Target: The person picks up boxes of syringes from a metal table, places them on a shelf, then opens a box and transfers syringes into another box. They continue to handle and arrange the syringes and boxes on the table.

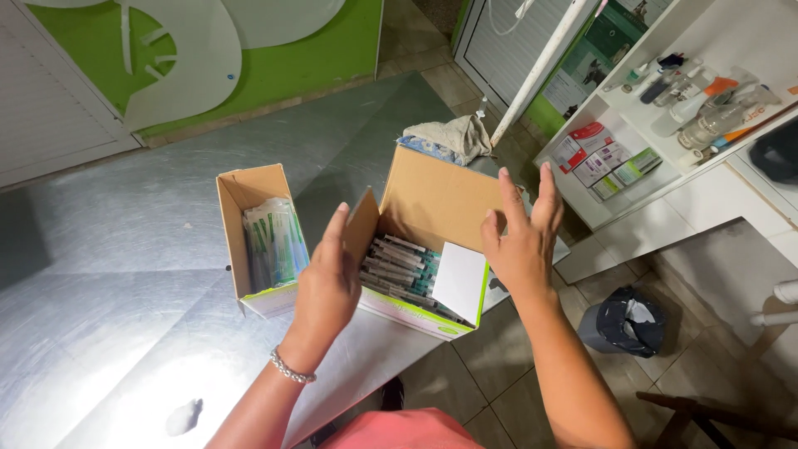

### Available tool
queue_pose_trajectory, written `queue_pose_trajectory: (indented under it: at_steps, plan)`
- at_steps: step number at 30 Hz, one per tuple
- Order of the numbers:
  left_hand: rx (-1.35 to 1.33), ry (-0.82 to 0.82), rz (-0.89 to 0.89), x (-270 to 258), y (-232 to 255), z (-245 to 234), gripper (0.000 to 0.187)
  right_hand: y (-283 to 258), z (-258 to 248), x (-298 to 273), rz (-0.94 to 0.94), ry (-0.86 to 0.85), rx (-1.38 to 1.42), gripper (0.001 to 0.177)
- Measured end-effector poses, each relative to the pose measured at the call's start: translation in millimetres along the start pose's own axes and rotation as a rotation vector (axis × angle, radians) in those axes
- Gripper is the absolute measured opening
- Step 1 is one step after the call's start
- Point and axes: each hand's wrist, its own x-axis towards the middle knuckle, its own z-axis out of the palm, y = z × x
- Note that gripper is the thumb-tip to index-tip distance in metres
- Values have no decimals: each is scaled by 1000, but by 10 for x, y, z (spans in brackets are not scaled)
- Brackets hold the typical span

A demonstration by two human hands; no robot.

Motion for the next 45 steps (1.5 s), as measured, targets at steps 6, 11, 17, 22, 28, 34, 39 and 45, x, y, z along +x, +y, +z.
queue_pose_trajectory:
  at_steps: [6,11,17,22,28,34,39,45]
  plan:
    - [100,-105,-204,138,-407,90,55,-102,-94,-169,710,-647,251,88]
    - [223,-429,-353,138,-123,-12,76,-117,-52,-213,883,-844,349,96]
    - [275,-564,-332,92,-320,200,69,-106,2,-188,963,-942,357,95]
    - [304,-608,-294,-36,-78,-6,71,19,185,-156,1023,-985,454,91]
    - [267,-722,-295,-279,119,-160,56,-73,231,244,928,-1205,474,81]
    - [293,-614,-273,-376,84,-84,55,-63,274,308,785,-1412,214,75]
    - [282,-590,-267,-376,91,-130,54,-175,135,156,574,-972,229,59]
    - [321,-566,-244,-297,298,-376,74,-102,26,-48,192,-880,93,64]
